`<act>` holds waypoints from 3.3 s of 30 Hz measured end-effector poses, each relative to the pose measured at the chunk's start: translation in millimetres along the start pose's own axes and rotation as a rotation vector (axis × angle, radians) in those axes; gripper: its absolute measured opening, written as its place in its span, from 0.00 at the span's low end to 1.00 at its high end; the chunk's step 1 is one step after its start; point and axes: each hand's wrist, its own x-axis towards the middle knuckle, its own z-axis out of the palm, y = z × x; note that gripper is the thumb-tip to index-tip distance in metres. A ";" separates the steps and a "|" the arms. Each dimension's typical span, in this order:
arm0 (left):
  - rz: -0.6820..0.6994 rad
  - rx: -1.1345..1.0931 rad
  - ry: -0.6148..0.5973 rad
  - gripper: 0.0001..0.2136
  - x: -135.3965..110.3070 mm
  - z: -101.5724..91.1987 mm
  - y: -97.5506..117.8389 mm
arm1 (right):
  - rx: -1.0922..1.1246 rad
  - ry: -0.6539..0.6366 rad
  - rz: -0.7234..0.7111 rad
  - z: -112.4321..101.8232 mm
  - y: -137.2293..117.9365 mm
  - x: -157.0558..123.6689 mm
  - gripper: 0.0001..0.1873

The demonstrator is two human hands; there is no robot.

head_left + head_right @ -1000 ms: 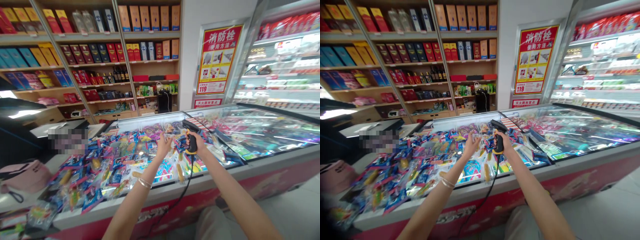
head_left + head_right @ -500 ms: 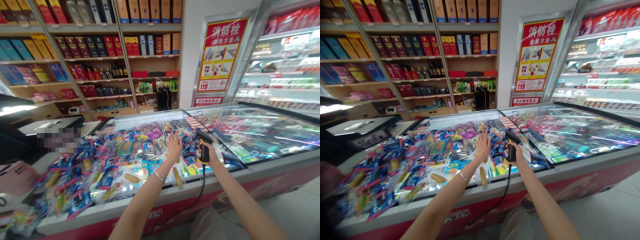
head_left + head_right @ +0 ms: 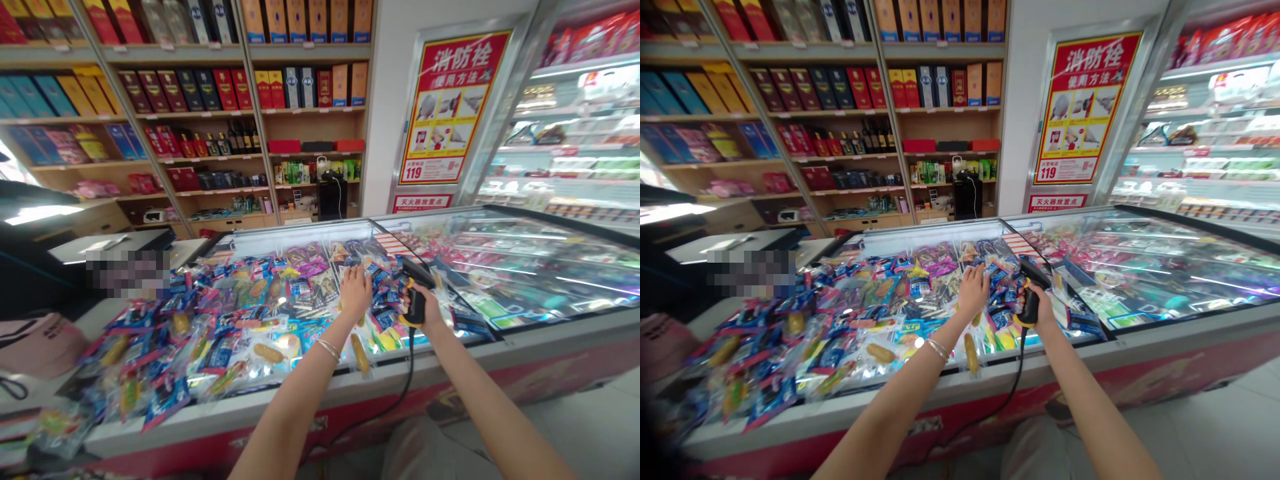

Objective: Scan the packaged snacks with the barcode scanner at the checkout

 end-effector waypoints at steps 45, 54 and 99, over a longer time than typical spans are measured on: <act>-0.337 -0.738 0.561 0.19 -11.7 -177.2 -219.3 | -0.233 -0.532 0.130 215.7 97.3 7.6 0.10; -0.314 -0.959 0.528 0.24 -14.2 -180.9 -203.9 | -0.292 -0.609 0.129 202.6 109.5 -2.8 0.14; -0.076 -0.017 0.037 0.23 -4.1 5.4 -5.0 | -0.011 -0.104 -0.025 -13.4 -16.8 58.7 0.12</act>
